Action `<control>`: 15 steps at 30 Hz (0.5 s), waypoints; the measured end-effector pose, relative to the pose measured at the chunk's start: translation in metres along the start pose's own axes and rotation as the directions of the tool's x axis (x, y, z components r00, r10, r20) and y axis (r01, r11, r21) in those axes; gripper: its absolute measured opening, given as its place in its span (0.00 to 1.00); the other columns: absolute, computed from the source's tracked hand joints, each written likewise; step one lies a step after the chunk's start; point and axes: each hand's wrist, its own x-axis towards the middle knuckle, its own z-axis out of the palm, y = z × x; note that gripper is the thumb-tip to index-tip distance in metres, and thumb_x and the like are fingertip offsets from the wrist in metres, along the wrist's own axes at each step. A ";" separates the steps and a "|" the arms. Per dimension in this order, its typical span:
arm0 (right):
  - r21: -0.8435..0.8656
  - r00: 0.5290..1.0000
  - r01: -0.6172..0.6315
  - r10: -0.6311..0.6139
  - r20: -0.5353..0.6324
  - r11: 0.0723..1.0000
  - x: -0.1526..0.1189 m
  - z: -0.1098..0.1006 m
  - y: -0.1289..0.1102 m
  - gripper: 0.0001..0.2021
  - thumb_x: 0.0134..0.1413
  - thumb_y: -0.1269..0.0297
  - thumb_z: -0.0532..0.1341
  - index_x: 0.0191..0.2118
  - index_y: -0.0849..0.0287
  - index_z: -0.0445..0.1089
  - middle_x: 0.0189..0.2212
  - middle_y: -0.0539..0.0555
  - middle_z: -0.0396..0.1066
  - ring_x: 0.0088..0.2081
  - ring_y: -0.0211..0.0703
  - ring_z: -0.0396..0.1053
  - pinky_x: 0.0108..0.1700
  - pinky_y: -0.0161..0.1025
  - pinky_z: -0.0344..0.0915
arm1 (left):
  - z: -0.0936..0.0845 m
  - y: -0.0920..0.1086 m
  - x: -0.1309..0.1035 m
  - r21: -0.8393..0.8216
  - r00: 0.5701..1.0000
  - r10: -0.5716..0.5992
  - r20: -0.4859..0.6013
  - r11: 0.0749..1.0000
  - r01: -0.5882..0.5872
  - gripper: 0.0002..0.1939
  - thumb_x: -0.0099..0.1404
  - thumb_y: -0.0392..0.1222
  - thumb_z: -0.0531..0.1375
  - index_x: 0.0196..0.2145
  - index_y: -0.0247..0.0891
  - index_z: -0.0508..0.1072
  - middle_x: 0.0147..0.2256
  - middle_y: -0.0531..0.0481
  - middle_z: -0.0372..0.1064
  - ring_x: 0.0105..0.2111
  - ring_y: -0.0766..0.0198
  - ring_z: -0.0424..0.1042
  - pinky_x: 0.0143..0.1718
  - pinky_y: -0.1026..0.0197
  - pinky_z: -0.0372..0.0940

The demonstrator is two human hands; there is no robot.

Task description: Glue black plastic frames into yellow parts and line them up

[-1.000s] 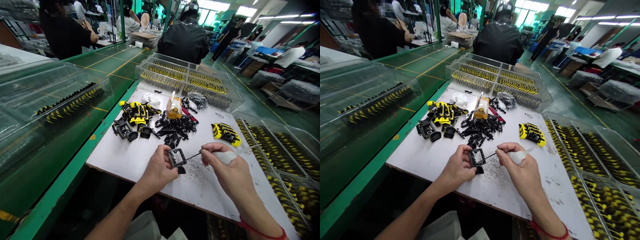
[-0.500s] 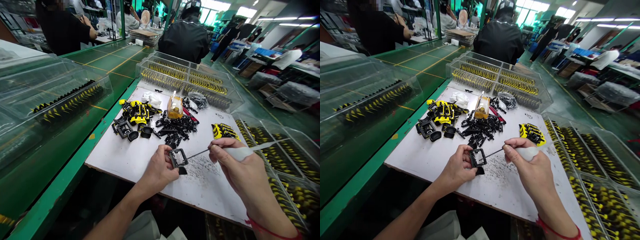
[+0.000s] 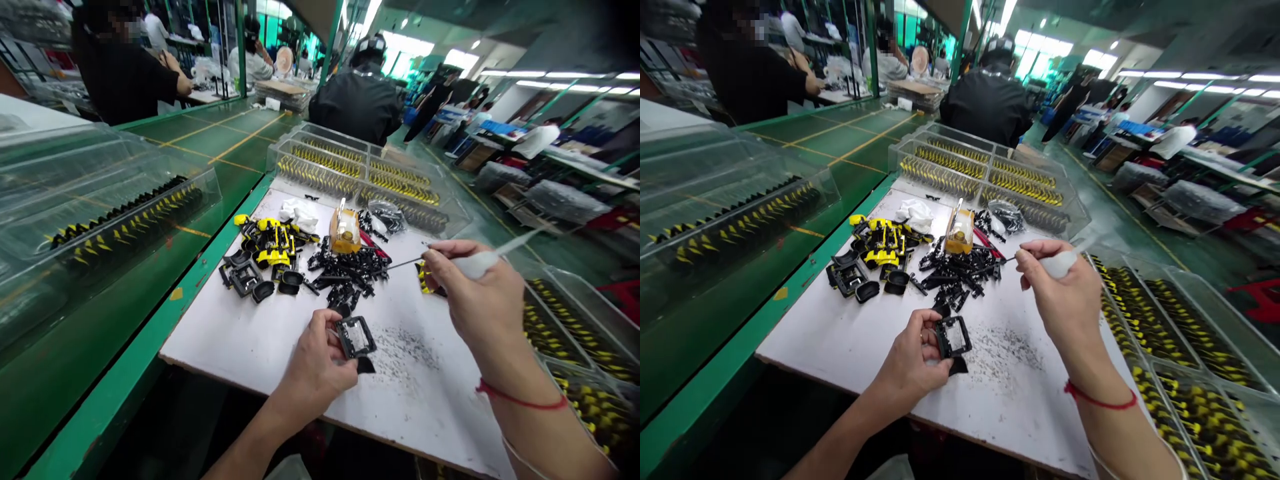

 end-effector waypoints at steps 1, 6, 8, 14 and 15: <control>0.020 1.000 -0.005 0.006 -0.026 1.000 0.011 0.006 0.001 0.12 0.48 0.56 0.65 0.37 0.57 0.70 0.23 0.49 0.69 0.20 0.37 0.65 0.22 0.35 0.62 | 0.001 0.000 0.000 0.011 1.000 -0.010 -0.011 1.000 0.010 0.29 0.47 0.31 0.63 0.46 0.40 0.59 0.32 0.53 0.66 0.28 0.66 0.72 0.28 0.66 0.68; -0.034 0.991 0.119 -0.121 -0.060 0.992 0.051 0.035 0.003 0.12 0.51 0.56 0.61 0.37 0.59 0.70 0.26 0.51 0.70 0.23 0.38 0.65 0.26 0.36 0.62 | 0.006 0.000 0.005 0.053 0.999 -0.034 -0.027 0.998 0.035 0.29 0.45 0.27 0.60 0.45 0.37 0.58 0.34 0.50 0.66 0.29 0.65 0.72 0.27 0.65 0.68; -0.107 0.978 0.195 -0.201 -0.052 0.975 0.058 0.047 0.005 0.11 0.54 0.56 0.59 0.37 0.58 0.69 0.29 0.52 0.71 0.27 0.40 0.67 0.31 0.38 0.63 | 0.007 0.002 0.006 0.064 0.998 -0.056 -0.015 0.996 0.057 0.29 0.44 0.26 0.60 0.44 0.37 0.57 0.34 0.49 0.66 0.29 0.64 0.72 0.26 0.66 0.68; -0.223 0.939 0.343 -0.323 0.120 0.913 0.066 0.082 0.020 0.10 0.57 0.60 0.55 0.37 0.59 0.69 0.33 0.56 0.73 0.35 0.46 0.69 0.39 0.41 0.62 | 0.008 0.001 0.007 0.057 0.998 -0.068 -0.002 0.996 0.068 0.30 0.43 0.24 0.59 0.44 0.37 0.56 0.32 0.50 0.65 0.28 0.65 0.71 0.26 0.65 0.68; -0.217 0.935 0.348 -0.319 0.157 0.912 0.066 0.087 0.024 0.09 0.56 0.61 0.55 0.37 0.59 0.69 0.33 0.56 0.73 0.35 0.46 0.69 0.39 0.41 0.62 | 0.007 0.001 0.007 0.060 0.999 -0.051 -0.008 0.997 0.052 0.29 0.43 0.24 0.58 0.44 0.37 0.56 0.33 0.50 0.66 0.29 0.64 0.71 0.27 0.65 0.68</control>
